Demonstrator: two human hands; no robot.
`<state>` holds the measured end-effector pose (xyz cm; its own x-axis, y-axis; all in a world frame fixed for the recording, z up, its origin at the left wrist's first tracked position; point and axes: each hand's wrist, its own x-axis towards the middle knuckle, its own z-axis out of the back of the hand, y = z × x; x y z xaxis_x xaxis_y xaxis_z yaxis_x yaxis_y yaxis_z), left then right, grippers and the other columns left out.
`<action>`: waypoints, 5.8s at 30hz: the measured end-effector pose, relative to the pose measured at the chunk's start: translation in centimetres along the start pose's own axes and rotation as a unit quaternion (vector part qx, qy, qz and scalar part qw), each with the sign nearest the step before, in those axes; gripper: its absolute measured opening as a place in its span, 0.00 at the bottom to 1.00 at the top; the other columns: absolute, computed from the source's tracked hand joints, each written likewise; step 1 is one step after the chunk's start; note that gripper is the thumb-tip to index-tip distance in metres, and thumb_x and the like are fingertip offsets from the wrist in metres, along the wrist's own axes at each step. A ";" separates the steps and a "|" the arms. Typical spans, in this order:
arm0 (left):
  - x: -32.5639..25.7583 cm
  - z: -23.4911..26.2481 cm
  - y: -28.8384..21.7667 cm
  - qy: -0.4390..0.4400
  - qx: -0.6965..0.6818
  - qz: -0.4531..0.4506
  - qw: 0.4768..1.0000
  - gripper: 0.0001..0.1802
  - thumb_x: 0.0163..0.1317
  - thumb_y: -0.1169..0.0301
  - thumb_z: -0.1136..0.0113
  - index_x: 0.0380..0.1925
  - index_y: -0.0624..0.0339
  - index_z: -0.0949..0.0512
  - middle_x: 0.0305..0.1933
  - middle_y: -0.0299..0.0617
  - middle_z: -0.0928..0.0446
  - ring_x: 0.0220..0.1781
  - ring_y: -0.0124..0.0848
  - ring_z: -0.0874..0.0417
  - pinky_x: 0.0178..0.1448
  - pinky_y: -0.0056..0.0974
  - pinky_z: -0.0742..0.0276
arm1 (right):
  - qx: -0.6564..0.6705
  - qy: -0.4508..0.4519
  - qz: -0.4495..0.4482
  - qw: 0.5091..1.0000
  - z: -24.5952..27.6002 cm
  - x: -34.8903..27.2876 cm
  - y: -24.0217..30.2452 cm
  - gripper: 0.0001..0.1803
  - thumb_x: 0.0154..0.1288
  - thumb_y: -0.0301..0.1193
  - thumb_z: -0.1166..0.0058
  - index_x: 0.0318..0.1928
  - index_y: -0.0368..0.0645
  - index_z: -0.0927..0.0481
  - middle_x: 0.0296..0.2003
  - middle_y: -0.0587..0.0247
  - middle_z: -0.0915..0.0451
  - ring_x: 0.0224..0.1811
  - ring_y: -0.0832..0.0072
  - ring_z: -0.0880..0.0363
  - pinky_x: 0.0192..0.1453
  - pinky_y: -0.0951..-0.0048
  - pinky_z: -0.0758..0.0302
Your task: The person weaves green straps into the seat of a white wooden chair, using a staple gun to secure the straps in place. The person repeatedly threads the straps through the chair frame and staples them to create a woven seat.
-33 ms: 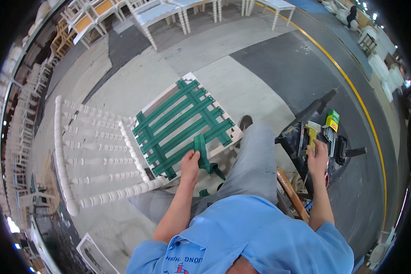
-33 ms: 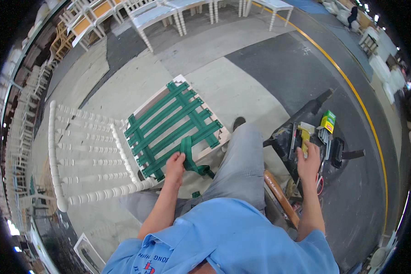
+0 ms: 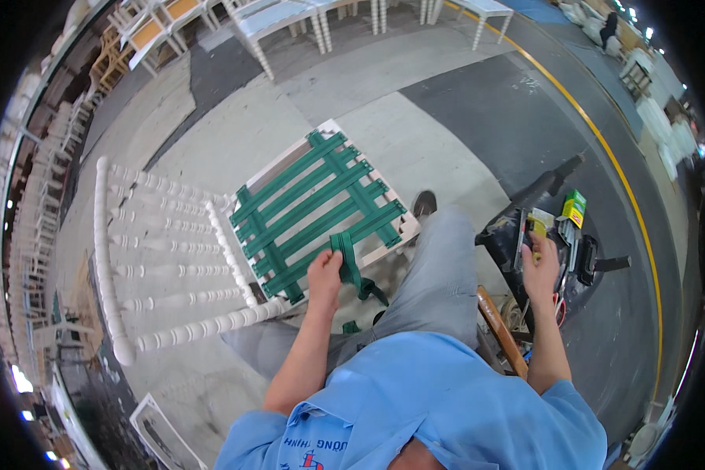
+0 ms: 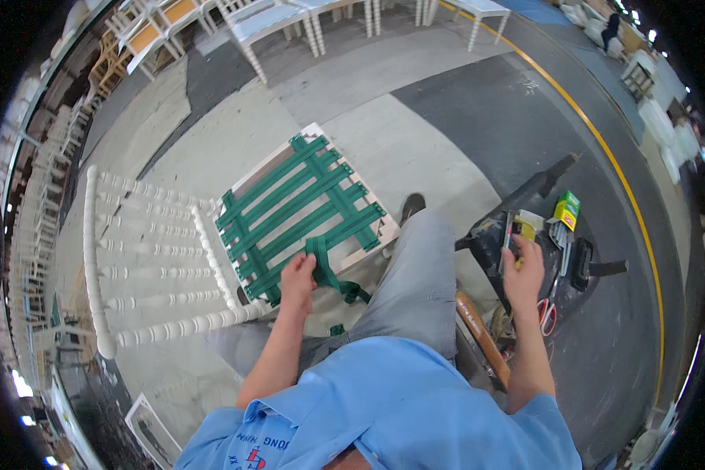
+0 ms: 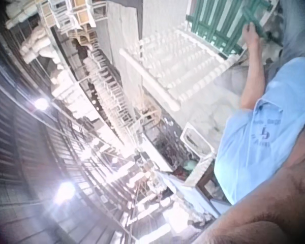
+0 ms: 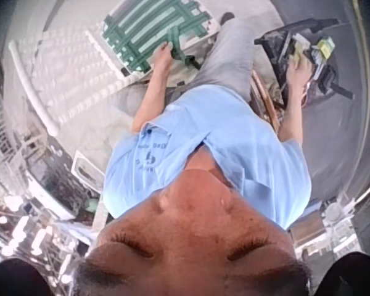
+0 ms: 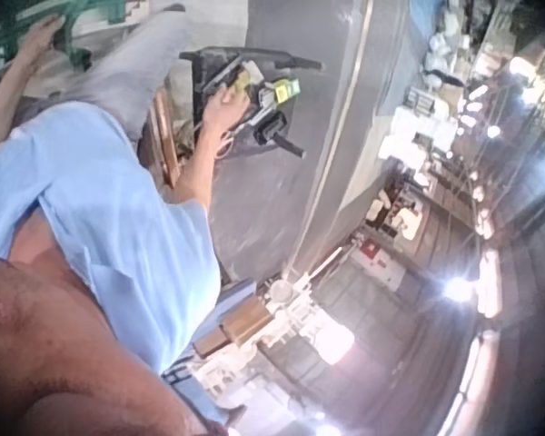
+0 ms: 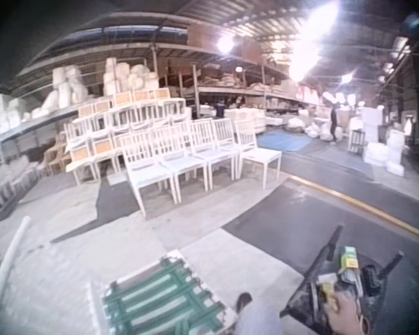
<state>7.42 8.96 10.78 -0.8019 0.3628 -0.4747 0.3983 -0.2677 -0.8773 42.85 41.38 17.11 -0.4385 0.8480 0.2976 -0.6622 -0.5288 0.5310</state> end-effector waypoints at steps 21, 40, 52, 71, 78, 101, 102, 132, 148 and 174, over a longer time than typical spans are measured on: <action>-5.0 4.1 -17.5 0.103 -0.271 -0.164 0.943 0.12 0.81 0.69 0.46 0.54 0.65 0.21 0.49 0.49 0.13 0.47 0.41 0.09 0.52 0.45 0.10 | 0.427 0.650 0.058 0.626 -16.7 -1.2 29.1 0.14 0.76 0.32 0.37 0.56 0.39 0.12 0.46 0.64 0.10 0.49 0.78 0.17 0.61 0.69 0.21; 3.9 1.0 3.8 -0.044 -0.454 0.251 0.854 0.17 0.76 0.76 0.55 0.61 0.73 0.33 0.56 0.58 0.21 0.55 0.51 0.14 0.57 0.61 0.14 | 0.259 0.532 0.073 0.803 -18.8 0.7 24.3 0.18 0.77 0.34 0.39 0.60 0.37 0.15 0.46 0.57 0.10 0.46 0.72 0.13 0.53 0.68 0.19; 4.9 1.3 4.1 0.041 -0.556 0.232 0.797 0.21 0.65 0.78 0.49 0.59 0.67 0.25 0.49 0.51 0.18 0.48 0.46 0.14 0.54 0.51 0.15 | -0.008 0.533 0.133 0.836 -32.8 0.0 31.1 0.20 0.69 0.48 0.38 0.47 0.48 0.08 0.42 0.58 0.09 0.52 0.54 0.12 0.61 0.50 0.23; 12.3 3.2 -4.7 0.019 -0.615 0.134 0.777 0.29 0.75 0.61 0.42 0.73 0.50 0.34 0.78 0.63 0.45 0.80 0.58 0.37 0.80 0.64 0.33 | 0.109 0.433 0.187 0.875 -37.6 6.9 34.3 0.09 0.61 0.32 0.34 0.42 0.51 0.11 0.43 0.52 0.13 0.50 0.54 0.14 0.54 0.53 0.18; 16.0 2.4 -5.4 -0.049 -0.607 0.139 0.781 0.20 0.74 0.55 0.43 0.59 0.49 0.18 0.59 0.45 0.29 0.50 0.38 0.20 0.64 0.52 0.20 | 0.086 0.421 0.155 0.890 -37.4 8.6 35.1 0.13 0.69 0.40 0.35 0.45 0.46 0.11 0.49 0.51 0.17 0.55 0.52 0.17 0.59 0.54 0.20; 14.3 5.8 -6.3 -0.104 -0.301 0.092 0.944 0.19 0.76 0.62 0.40 0.58 0.66 0.23 0.52 0.50 0.15 0.25 0.37 0.17 0.33 0.44 0.14 | 0.294 0.472 -0.203 0.806 -42.6 12.0 37.7 0.16 0.69 0.38 0.31 0.33 0.37 0.12 0.22 0.57 0.19 0.20 0.66 0.24 0.23 0.59 0.30; 15.1 6.1 -6.9 -0.092 -0.301 0.088 0.945 0.20 0.77 0.60 0.40 0.58 0.65 0.23 0.50 0.50 0.15 0.26 0.38 0.16 0.34 0.45 0.13 | 0.300 0.477 -0.188 0.805 -42.7 11.9 38.3 0.16 0.69 0.39 0.31 0.33 0.37 0.12 0.21 0.58 0.20 0.19 0.67 0.25 0.22 0.60 0.32; 29.2 6.1 -6.6 0.015 -0.592 0.220 0.775 0.03 0.68 0.79 0.48 0.34 0.67 0.26 0.33 0.45 0.22 0.37 0.40 0.13 0.58 0.54 0.12 | -0.070 0.496 0.117 0.857 -48.8 17.3 44.5 0.25 0.63 0.53 0.33 0.52 0.51 0.08 0.54 0.53 0.11 0.64 0.55 0.16 0.79 0.40 0.41; 28.4 7.1 -10.4 -0.295 0.306 -0.331 0.842 0.18 0.66 0.75 0.39 0.56 0.55 0.16 0.47 0.49 0.13 0.50 0.51 0.14 0.59 0.51 0.18 | 0.077 0.448 -0.048 0.889 -49.4 18.7 44.2 0.26 0.62 0.49 0.30 0.47 0.38 0.08 0.50 0.46 0.10 0.57 0.53 0.12 0.63 0.58 0.20; 31.6 8.9 -11.7 -0.098 -0.084 -0.009 0.992 0.12 0.71 0.64 0.32 0.45 0.61 0.14 0.38 0.32 0.18 0.41 0.23 0.21 0.48 0.33 0.25 | 0.358 0.356 0.141 0.851 -47.7 16.7 43.3 0.13 0.69 0.28 0.34 0.52 0.41 0.14 0.39 0.57 0.11 0.40 0.66 0.14 0.47 0.66 0.19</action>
<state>-26.53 15.57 6.69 -0.8742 0.1818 -0.4502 0.4383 -0.1035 -0.8928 -22.14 30.94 7.22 -0.9449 0.3192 0.0726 -0.0403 -0.3337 0.9418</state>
